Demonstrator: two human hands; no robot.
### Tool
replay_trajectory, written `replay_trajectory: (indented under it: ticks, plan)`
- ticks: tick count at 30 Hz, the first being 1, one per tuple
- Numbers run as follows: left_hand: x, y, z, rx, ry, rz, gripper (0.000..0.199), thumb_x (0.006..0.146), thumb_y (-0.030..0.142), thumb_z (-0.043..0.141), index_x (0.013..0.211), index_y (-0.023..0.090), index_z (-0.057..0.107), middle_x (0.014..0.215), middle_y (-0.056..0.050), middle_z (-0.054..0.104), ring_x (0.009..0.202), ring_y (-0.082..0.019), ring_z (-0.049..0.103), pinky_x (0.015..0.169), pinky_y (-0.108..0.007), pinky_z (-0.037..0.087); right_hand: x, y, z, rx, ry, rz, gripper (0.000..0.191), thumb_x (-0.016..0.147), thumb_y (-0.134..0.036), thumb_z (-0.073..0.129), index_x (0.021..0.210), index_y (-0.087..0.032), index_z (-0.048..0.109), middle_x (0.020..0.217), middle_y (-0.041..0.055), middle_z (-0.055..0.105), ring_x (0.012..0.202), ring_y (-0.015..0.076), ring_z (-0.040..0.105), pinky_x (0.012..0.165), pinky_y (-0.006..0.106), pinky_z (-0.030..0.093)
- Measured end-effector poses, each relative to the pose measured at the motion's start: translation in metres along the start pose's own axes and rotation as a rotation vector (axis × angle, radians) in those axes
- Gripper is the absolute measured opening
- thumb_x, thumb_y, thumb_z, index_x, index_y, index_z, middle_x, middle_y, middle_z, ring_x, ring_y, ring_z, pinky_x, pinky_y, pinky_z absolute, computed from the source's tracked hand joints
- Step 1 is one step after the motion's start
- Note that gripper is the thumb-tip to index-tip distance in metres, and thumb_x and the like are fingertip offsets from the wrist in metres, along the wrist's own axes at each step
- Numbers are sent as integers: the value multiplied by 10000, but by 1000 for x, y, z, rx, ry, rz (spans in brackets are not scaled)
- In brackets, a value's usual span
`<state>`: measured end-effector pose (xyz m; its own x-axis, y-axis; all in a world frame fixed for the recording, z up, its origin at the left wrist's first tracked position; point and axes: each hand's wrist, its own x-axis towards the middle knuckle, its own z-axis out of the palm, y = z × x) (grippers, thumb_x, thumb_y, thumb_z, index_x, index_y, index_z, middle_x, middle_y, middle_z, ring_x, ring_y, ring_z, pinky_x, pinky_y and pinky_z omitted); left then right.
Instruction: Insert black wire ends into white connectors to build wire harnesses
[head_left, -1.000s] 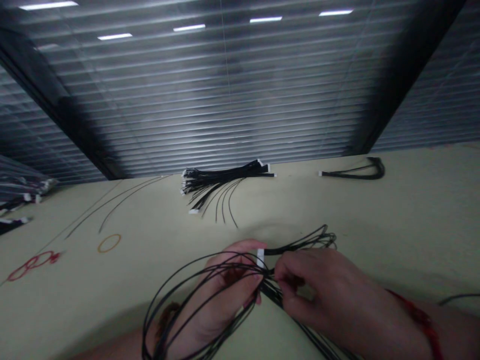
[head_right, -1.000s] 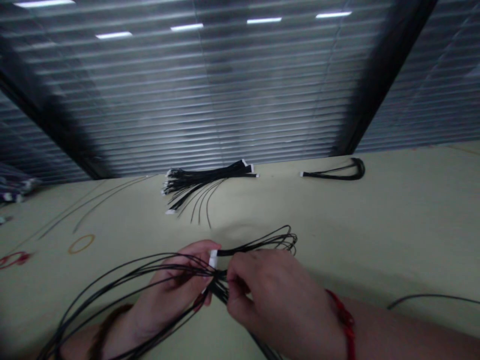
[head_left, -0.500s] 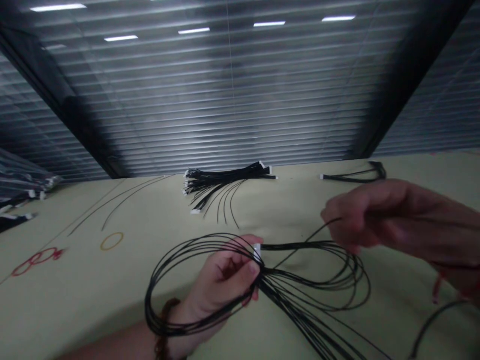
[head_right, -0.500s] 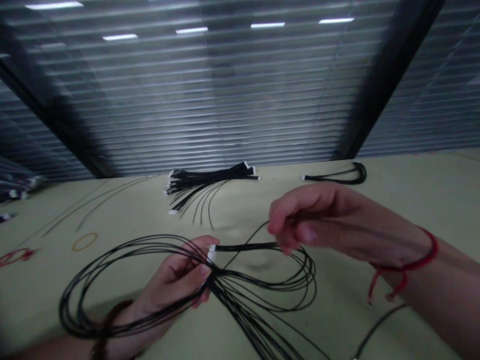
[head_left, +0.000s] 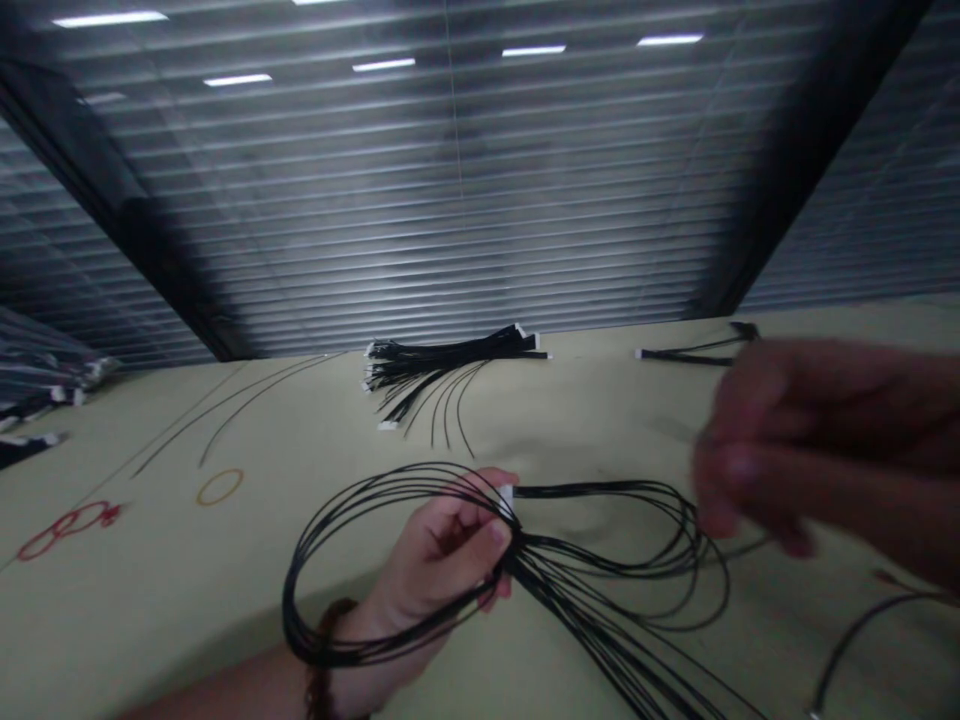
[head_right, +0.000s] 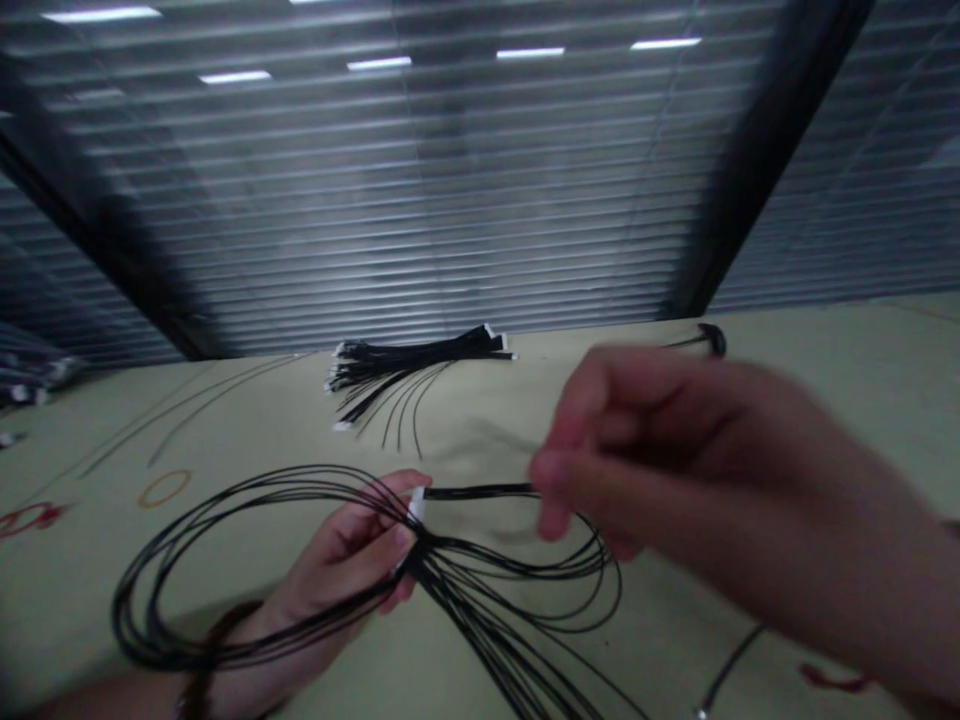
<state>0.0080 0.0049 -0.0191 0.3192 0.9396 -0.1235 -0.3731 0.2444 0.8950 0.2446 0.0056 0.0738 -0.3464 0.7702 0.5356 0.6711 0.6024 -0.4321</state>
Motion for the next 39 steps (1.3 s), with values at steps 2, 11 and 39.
replay_trajectory:
  ticks: [2,11,39]
  plan:
    - [-1,0,0,-24,-37,3,329,709,273,742,1007,183,635,542,54,548,394,-44,501,368,-123,359,-6,-12,22,29,-146,-29,152,843,-269,572,705,-208,557,519,-61,532,416,42,465,381,157,328]
    - [-3,0,1,-104,-132,30,288,716,262,742,993,231,671,568,49,562,398,-39,529,369,-97,390,-21,-14,54,-156,-109,-272,172,908,-177,439,779,-184,553,655,-21,558,579,98,510,554,258,332]
    - [-4,-2,-3,202,-89,43,296,736,292,711,987,182,599,695,28,594,481,-53,525,434,-155,404,-21,-14,60,-254,-171,-266,143,870,-131,466,809,-179,586,695,5,557,594,146,479,563,291,334]
